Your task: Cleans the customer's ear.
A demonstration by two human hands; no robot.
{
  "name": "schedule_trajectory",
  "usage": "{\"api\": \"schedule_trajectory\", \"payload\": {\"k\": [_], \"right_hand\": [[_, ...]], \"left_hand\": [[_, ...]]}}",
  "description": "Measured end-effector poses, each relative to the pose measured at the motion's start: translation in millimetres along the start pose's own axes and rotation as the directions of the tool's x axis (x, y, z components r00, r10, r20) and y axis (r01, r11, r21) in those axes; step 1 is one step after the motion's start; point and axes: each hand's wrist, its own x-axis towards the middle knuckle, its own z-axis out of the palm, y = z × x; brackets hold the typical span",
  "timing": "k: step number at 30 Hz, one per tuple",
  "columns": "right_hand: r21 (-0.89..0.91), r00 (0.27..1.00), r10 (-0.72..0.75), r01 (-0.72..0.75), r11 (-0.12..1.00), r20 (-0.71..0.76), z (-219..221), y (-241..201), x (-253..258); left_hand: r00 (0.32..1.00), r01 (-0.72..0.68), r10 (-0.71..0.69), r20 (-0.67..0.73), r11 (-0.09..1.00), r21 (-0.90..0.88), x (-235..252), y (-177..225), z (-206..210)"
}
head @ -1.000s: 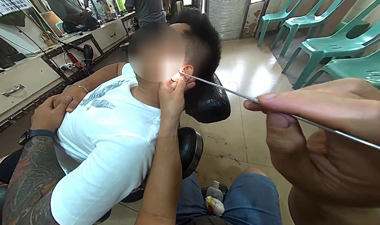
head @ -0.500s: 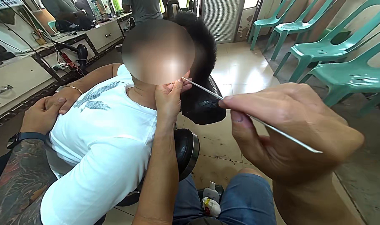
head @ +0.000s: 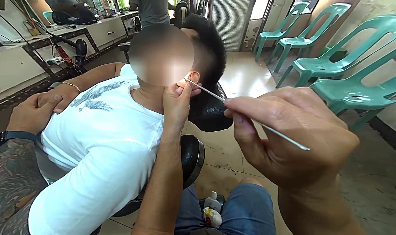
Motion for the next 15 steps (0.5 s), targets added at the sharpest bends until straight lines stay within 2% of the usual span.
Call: {"api": "schedule_trajectory", "payload": {"k": [15], "right_hand": [[-0.044, 0.998, -0.028, 0.030, 0.999, 0.051, -1.9, -3.7, 19.9]], "left_hand": [[1.000, -0.021, 0.021, 0.008, 1.000, 0.003, 0.4, 0.7, 0.0]]}}
